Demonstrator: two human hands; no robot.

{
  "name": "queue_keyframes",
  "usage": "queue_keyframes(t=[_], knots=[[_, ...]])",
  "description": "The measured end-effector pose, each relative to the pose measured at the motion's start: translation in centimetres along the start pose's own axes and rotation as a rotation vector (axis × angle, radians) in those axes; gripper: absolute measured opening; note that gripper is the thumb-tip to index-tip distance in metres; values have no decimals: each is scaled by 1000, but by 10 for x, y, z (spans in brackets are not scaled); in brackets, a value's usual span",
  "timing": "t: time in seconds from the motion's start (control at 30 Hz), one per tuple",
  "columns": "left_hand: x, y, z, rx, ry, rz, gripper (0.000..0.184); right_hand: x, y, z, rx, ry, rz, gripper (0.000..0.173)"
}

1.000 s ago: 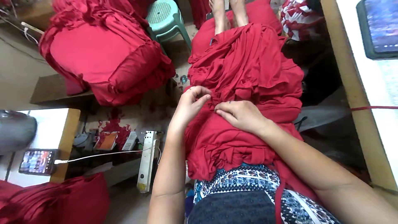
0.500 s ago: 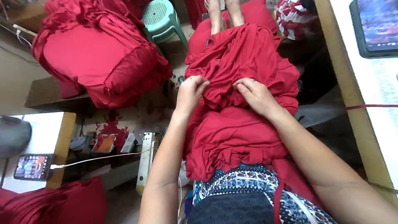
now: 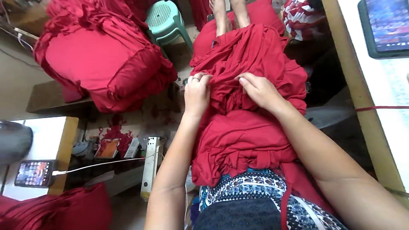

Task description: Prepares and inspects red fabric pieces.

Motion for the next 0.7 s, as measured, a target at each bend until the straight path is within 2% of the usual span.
queue_keyframes(t=[0.07,0.1,0.2,0.23,0.37,0.5,0.6,0.63,0.7], knots=[[6,-22,-6,-46,-25,-80,22,0,-7,2,35,-3,-8,47],[9,-35,-16,-86,14,-124,21,-1,-7,2,44,1,-13,47],[11,-45,-64,-197,293,-90,25,-4,-5,1,22,11,-18,46],[10,-42,-71,-217,328,-64,21,-5,-4,0,-1,11,-13,46],[11,-27,-52,-338,242,10,21,-11,-2,-3,-157,5,60,39],[7,-37,-35,-390,97,-52,18,-12,4,-11,-293,-55,146,32],[5,-41,-32,-453,17,-62,16,-10,2,-7,-311,-76,136,33],[2,-41,-35,-479,36,-61,14,-11,0,-5,-294,-82,128,33],[-9,-44,-54,-468,215,-57,22,-12,-3,0,-245,-83,98,34]])
Point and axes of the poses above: each hand's wrist, its own x-axis towards the middle knuckle, its own z-axis out of the back of the hand, y = z × x, the point moved 10 cm from there along x, towards the middle knuckle, and after that the axes turned 8 degrees about -z, right-handed, at the moved point
